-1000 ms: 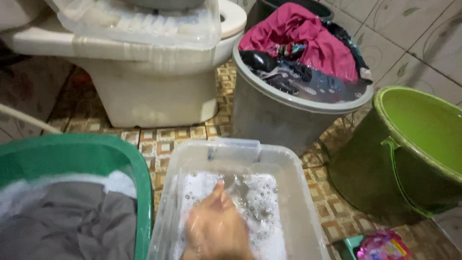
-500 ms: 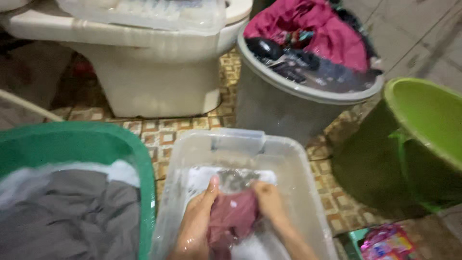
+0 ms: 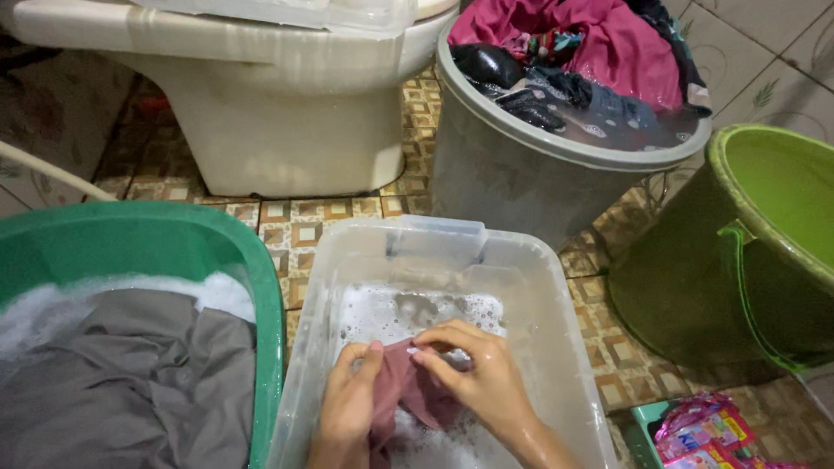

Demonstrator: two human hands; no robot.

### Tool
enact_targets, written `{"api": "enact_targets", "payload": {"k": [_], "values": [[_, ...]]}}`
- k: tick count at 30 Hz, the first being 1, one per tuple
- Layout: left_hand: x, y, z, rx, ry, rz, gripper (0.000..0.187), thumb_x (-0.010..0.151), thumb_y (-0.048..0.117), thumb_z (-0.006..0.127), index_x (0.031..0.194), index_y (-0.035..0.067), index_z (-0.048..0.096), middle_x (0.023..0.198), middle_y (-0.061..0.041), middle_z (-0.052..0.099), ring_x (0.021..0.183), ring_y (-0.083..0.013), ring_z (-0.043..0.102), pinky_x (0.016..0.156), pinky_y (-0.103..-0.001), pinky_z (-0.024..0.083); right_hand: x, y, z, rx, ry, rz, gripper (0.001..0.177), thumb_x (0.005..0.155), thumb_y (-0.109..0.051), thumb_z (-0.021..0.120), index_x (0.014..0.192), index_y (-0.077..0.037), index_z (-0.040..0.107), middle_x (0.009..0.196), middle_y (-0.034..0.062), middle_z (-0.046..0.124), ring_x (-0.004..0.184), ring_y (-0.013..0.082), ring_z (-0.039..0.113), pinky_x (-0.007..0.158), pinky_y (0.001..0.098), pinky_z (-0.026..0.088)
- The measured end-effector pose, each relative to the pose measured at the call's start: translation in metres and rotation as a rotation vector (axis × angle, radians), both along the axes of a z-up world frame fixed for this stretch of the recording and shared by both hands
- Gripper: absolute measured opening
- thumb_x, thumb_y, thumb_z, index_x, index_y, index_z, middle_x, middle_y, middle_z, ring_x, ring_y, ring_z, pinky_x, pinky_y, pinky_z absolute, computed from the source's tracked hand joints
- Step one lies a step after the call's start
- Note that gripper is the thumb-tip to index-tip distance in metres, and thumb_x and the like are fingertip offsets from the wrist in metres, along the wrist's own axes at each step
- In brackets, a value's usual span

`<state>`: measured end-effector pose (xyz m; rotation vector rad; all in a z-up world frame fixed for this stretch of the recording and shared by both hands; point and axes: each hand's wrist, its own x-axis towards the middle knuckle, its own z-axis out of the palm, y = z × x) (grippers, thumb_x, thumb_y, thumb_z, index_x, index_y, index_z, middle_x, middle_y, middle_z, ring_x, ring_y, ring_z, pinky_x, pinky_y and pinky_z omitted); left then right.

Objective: The person washes clothes in a plastic container, rubbing the fabric by hand and using a brush to clean various items including a shirt and undergarments before placing them in a bucket.

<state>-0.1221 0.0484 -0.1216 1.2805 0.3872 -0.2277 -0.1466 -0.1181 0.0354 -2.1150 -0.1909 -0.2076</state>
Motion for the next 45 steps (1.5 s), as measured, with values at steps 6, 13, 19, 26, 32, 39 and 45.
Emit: {"api": "enact_targets", "payload": {"k": [6, 13, 19, 26, 32, 39, 45], "values": [[-0.003, -0.011, 0.042, 0.280, -0.151, 0.012, 0.030, 0.092, 0.039, 0.068, 0.093, 0.009, 0.068, 0.078, -0.007, 0.067, 0.075, -0.0153, 0.060, 0.069, -0.032, 0.051, 0.001, 0.006, -0.001, -0.154, -0.074, -0.011, 0.017, 0.081, -0.013, 0.078, 0.095, -0.004, 0.077, 0.093, 0.0101, 0.075, 0.084, 0.0265, 0.074, 0.073, 0.0340, 0.058], [-0.004, -0.010, 0.127, 0.692, -0.084, -0.194, 0.031, 0.092, 0.044, 0.059, 0.096, 0.014, 0.061, 0.069, -0.024, 0.070, 0.068, -0.0425, 0.073, 0.063, -0.051, 0.053, 0.009, 0.006, 0.005, -0.175, 0.056, -0.091, 0.012, 0.081, -0.011, 0.076, 0.091, -0.005, 0.076, 0.085, 0.0113, 0.074, 0.074, 0.0267, 0.075, 0.066, 0.0357, 0.059], [-0.012, -0.020, 0.129, 0.689, -0.167, -0.190, 0.030, 0.093, 0.043, 0.060, 0.091, 0.013, 0.060, 0.068, -0.021, 0.074, 0.066, -0.0414, 0.073, 0.064, -0.051, 0.054, 0.001, 0.014, -0.007, -0.269, -0.072, -0.158, 0.009, 0.082, -0.008, 0.075, 0.083, -0.001, 0.071, 0.080, 0.0133, 0.071, 0.070, 0.0284, 0.070, 0.063, 0.0357, 0.055], [-0.013, -0.009, 0.096, 0.638, -0.180, -0.159, 0.022, 0.091, 0.035, 0.065, 0.094, 0.013, 0.062, 0.069, -0.023, 0.070, 0.066, -0.0369, 0.070, 0.059, -0.047, 0.053, 0.013, -0.014, -0.046, 0.242, 0.289, -0.233, 0.004, 0.076, -0.002, 0.074, 0.078, 0.000, 0.072, 0.067, 0.0037, 0.069, 0.062, 0.0091, 0.062, 0.057, 0.0268, 0.051], [-0.005, 0.001, 0.084, 0.439, -0.174, -0.078, 0.016, 0.091, 0.023, 0.066, 0.094, 0.008, 0.061, 0.062, -0.016, 0.057, 0.060, -0.0147, 0.047, 0.051, -0.038, 0.042, 0.025, -0.044, -0.048, 0.151, 0.332, -0.405, 0.005, 0.079, -0.006, 0.075, 0.082, -0.005, 0.079, 0.071, 0.0016, 0.074, 0.064, 0.0096, 0.065, 0.058, 0.0263, 0.053], [0.014, 0.009, 0.124, 0.384, -0.030, -0.221, 0.021, 0.090, 0.023, 0.070, 0.087, 0.006, 0.059, 0.063, -0.010, 0.067, 0.056, -0.0139, 0.053, 0.050, -0.034, 0.044, 0.039, -0.143, 0.049, -0.322, -0.007, -0.674, 0.014, 0.092, -0.016, 0.073, 0.101, -0.008, 0.079, 0.089, 0.0101, 0.079, 0.076, 0.0226, 0.074, 0.070, 0.0350, 0.057], [0.024, 0.002, 0.140, 0.268, -0.161, -0.391, 0.020, 0.086, 0.023, 0.073, 0.089, 0.008, 0.059, 0.069, -0.006, 0.074, 0.064, -0.0081, 0.060, 0.054, -0.029, 0.050, 0.037, -0.203, 0.038, -0.597, 0.334, -0.413, 0.055, 0.071, 0.002, 0.063, 0.118, -0.021, 0.079, 0.117, 0.0058, 0.074, 0.087, 0.0209, 0.075, 0.076, 0.0341, 0.060]]}}
